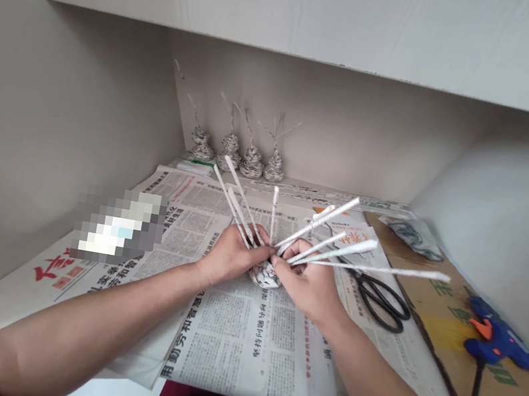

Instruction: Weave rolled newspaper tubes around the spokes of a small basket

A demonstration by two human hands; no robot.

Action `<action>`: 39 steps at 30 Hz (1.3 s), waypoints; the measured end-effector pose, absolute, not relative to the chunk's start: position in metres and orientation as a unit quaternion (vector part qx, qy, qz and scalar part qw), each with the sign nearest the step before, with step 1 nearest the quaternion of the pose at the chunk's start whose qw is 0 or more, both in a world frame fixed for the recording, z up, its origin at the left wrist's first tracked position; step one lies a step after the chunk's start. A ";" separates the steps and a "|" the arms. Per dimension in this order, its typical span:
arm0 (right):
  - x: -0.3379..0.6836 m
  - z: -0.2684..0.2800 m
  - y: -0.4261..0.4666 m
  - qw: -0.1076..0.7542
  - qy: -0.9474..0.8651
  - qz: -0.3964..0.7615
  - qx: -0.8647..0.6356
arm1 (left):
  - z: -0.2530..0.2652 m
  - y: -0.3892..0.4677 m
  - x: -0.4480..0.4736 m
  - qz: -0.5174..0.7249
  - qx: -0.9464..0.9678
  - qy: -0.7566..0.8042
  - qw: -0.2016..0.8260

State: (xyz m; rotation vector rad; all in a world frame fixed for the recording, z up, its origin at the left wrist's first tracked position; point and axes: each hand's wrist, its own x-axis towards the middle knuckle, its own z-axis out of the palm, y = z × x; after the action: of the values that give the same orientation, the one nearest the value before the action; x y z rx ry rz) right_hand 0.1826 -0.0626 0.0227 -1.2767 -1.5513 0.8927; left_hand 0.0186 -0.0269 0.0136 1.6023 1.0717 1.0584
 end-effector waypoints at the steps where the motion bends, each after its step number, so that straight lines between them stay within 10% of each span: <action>1: 0.182 0.022 -0.063 0.459 -0.621 0.363 -0.521 | 0.013 -0.028 0.019 0.430 0.649 0.437 0.450; 23: 0.205 0.027 -0.044 0.409 -0.595 0.520 -0.457 | 0.017 -0.030 0.018 0.416 0.671 0.433 0.435; 39: 0.208 0.018 -0.044 0.395 -0.642 0.418 -0.507 | 0.012 -0.033 0.020 0.438 0.700 0.411 0.387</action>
State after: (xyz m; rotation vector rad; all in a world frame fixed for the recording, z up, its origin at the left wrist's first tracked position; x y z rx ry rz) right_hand 0.2078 -0.0440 0.0179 -1.2857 -1.6281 1.0613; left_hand 0.0195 -0.0327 0.0115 1.7814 1.0462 1.1152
